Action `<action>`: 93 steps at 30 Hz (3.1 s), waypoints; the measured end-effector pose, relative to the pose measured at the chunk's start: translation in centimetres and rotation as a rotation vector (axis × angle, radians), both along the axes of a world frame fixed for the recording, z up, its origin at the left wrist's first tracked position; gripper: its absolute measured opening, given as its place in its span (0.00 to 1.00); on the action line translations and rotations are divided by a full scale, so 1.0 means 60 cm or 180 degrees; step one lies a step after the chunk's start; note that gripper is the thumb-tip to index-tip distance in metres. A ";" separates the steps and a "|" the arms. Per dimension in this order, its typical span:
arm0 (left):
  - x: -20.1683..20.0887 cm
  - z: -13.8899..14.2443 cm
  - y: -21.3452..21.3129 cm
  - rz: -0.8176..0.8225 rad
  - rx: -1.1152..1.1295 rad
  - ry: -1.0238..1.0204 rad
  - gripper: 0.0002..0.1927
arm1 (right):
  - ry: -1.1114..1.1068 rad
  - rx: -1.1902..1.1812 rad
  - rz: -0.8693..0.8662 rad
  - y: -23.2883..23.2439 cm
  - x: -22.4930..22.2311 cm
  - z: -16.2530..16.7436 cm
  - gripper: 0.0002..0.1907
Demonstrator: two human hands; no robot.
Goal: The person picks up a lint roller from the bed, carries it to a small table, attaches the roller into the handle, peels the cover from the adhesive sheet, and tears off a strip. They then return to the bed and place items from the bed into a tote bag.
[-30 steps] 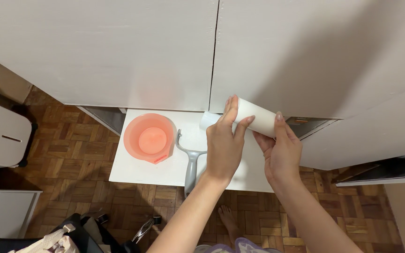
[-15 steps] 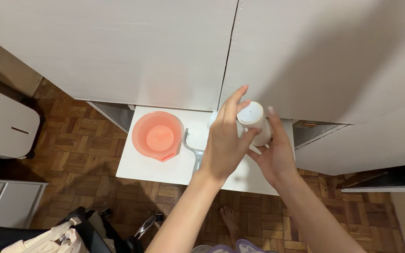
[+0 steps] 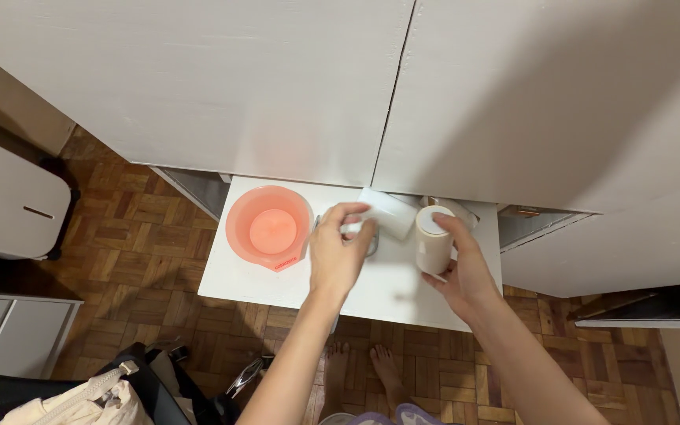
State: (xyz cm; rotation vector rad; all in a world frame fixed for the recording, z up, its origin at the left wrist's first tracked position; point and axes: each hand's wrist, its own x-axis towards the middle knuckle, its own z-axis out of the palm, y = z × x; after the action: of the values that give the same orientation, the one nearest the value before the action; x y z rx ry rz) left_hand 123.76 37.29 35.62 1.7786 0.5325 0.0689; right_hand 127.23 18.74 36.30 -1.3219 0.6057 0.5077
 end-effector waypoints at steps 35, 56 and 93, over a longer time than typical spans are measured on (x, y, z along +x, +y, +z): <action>-0.001 0.084 0.005 -0.1084 -0.1463 -0.1395 0.24 | -0.1524 0.1326 0.0398 0.030 0.026 0.125 0.28; -0.013 0.191 -0.025 -0.0708 -0.1209 -0.0892 0.28 | -0.2530 0.0524 0.0508 0.030 0.014 0.113 0.26; -0.030 0.188 -0.026 -0.0320 -0.2560 -0.1325 0.17 | -0.2546 -0.1901 0.1464 0.077 -0.010 0.229 0.31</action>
State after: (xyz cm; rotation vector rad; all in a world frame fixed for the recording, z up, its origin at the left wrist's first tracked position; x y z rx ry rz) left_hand 121.95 35.74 46.89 0.9602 0.1253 0.1304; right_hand 126.64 23.38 50.02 -2.0838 -0.2540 0.1156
